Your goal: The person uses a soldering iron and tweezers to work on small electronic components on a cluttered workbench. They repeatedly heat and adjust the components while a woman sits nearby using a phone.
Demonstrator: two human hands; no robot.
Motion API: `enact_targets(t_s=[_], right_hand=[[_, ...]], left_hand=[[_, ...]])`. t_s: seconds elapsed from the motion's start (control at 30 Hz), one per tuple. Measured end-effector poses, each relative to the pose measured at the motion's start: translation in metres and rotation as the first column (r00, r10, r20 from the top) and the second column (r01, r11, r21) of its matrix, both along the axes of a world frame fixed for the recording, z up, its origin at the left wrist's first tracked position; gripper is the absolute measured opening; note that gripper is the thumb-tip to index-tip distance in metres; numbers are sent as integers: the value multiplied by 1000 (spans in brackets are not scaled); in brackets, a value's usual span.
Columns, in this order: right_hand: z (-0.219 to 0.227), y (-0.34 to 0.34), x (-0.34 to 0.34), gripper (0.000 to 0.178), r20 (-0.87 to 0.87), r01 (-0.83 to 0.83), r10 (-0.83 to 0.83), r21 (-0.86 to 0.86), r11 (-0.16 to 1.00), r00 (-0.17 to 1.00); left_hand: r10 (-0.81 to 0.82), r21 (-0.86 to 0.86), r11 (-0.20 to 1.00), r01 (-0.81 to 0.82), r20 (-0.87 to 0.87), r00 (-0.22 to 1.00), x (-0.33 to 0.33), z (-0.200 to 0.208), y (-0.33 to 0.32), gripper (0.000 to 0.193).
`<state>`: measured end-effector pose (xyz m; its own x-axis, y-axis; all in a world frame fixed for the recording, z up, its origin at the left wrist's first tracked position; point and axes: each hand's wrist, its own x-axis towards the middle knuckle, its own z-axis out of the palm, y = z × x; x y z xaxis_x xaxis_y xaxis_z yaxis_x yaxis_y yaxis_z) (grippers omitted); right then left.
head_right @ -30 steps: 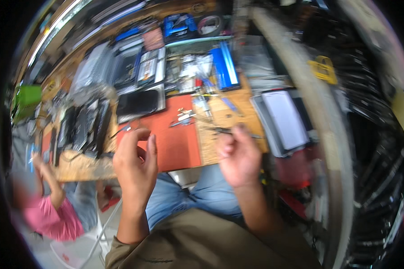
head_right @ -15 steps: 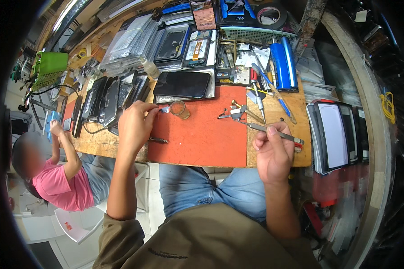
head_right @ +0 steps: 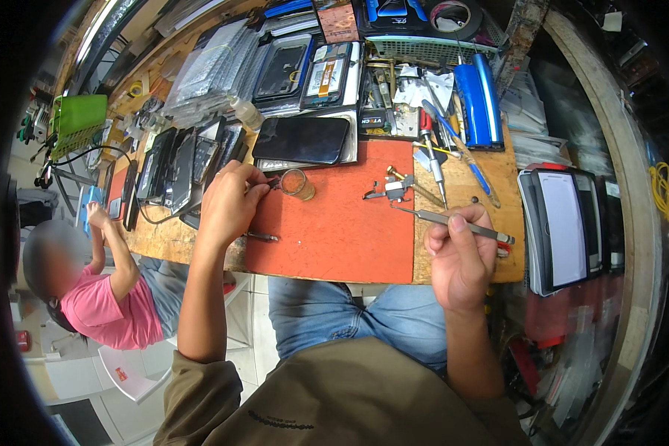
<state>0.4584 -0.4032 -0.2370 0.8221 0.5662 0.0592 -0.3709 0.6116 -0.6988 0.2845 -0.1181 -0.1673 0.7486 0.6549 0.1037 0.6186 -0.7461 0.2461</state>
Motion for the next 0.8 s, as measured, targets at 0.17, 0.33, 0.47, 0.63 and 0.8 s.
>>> enact_targets(t_s=[0.17, 0.33, 0.47, 0.63, 0.8], right_hand=[[-2, -1, 0, 7, 11, 3, -3, -10, 1000, 1000], [-5, -2, -1, 10, -56, -15, 16, 22, 1000, 998], [-3, -2, -10, 11, 76, 18, -17, -13, 1000, 997], [8, -7, -19, 15, 643, 192, -34, -177, 965, 765], [22, -9, -13, 18, 888, 301, -23, -131, 945, 459]], left_hand=[[-43, 45, 998, 40, 59, 997, -3, -5, -1, 17], [-85, 49, 995, 82, 77, 993, -3, -7, 4, 17], [-86, 13, 996, 85, 80, 993, -1, -2, 2, 14], [-2, -71, 997, 11, 123, 992, -10, 16, -8, 14], [100, -165, 985, -41, 370, 924, -38, 37, -22, 8]])
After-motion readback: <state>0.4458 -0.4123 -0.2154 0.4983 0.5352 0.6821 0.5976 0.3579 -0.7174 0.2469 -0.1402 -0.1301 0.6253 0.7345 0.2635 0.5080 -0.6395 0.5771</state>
